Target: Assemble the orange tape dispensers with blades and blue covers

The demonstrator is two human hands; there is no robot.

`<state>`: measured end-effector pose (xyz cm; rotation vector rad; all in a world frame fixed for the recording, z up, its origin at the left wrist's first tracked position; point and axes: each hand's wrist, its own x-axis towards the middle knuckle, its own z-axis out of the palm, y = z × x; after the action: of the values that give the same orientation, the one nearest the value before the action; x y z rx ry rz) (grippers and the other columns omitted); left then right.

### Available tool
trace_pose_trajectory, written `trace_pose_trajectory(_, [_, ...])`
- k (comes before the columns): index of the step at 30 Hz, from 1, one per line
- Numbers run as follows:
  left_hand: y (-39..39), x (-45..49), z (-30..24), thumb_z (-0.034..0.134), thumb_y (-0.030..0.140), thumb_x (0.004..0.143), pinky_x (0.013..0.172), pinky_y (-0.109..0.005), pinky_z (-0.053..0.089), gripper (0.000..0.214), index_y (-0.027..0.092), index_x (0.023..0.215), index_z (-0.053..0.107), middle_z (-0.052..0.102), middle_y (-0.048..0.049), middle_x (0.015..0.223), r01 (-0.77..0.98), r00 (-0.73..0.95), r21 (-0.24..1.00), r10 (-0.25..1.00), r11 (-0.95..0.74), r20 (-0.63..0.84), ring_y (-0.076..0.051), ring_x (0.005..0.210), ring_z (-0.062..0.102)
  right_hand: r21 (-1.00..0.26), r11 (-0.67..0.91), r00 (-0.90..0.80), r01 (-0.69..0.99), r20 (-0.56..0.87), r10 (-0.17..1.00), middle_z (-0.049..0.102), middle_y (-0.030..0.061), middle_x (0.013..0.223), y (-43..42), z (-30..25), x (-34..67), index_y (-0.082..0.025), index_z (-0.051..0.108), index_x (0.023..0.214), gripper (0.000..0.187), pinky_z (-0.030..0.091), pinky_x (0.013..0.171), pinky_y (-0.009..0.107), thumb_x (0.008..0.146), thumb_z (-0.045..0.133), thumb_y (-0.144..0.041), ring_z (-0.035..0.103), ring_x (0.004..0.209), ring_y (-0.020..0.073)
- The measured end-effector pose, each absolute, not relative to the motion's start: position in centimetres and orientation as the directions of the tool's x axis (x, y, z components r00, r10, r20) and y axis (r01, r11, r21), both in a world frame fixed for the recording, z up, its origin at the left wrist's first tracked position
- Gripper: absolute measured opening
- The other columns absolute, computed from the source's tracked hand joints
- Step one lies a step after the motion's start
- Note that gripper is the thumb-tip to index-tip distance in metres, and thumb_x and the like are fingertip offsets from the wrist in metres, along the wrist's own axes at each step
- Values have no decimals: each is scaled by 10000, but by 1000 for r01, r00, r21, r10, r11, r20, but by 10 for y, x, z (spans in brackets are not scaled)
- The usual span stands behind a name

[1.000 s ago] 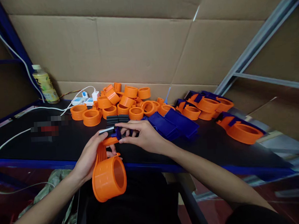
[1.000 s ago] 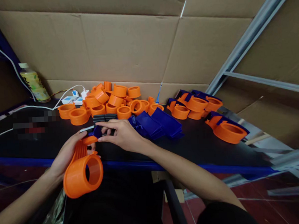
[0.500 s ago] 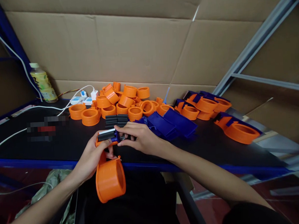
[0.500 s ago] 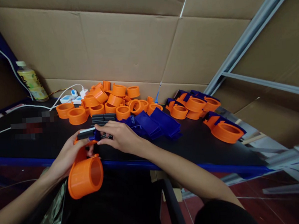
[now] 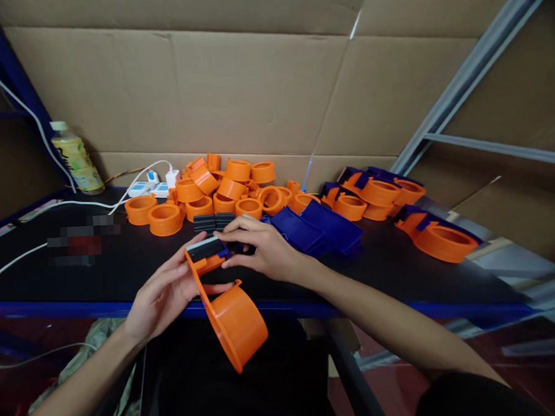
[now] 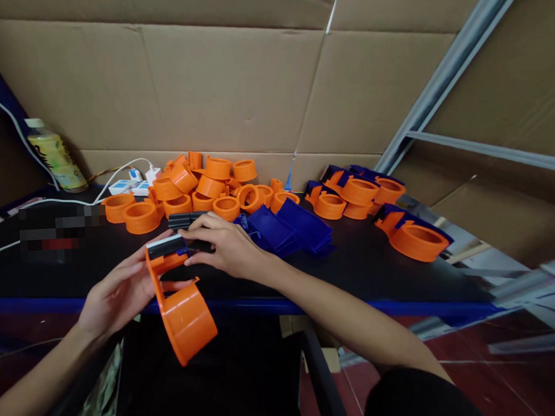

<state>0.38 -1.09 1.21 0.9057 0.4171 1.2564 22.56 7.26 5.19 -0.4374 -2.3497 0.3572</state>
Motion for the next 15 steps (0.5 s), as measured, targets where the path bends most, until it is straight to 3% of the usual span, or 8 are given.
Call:
trace_pose_trajectory(2, [-9,4,11,603,253,928,986,-645,507,387,195,1305,668,666,-158,1361,-634,290,773,931,11,224,-399,1199,648,-391,899,-703,199,582,409,652,105,1197,71,59,227,-220,685,1261,456,526,936,387,829,790,-318,602,1139,228])
trace_pose_trajectory(6, [-8,0,6,791,298,779,1075,-652,435,444,164,1199,736,714,-162,1287,-623,226,779,936,-74,270,-429,1188,649,-504,855,-728,122,540,423,603,109,1305,61,74,229,-223,658,1286,422,558,772,288,877,738,-290,589,1165,206])
trace_pose_trajectory(9, [-11,-5,4,811,378,746,1108,-584,438,441,143,1117,768,745,-150,1227,-627,54,763,968,-159,246,-421,1177,659,-515,849,-631,114,623,462,667,84,1082,51,81,228,-174,719,1018,154,534,791,291,959,629,-283,620,991,163])
trace_pose_trajectory(10, [-12,-6,5,809,390,746,1114,-554,444,435,145,1103,771,765,-142,1179,-627,13,760,974,-169,226,-407,1169,667,-498,859,-619,120,638,457,673,71,989,48,83,228,-165,713,934,176,520,810,300,980,595,-287,614,927,151])
trace_pose_trajectory(12, [-14,-6,8,821,351,733,1112,-499,463,414,162,1098,767,788,-121,1106,-619,-35,767,982,-168,186,-371,1141,690,-466,879,-689,98,606,398,670,55,899,41,84,226,-159,704,892,223,499,835,308,988,584,-321,594,866,144])
trace_pose_trajectory(15, [-15,-3,10,836,277,709,1050,-470,526,443,178,1131,746,781,-105,1110,-584,-70,794,985,-171,161,-343,1082,716,-450,892,-834,45,474,282,679,60,965,32,86,222,-164,716,988,243,495,850,294,919,680,-394,604,918,157])
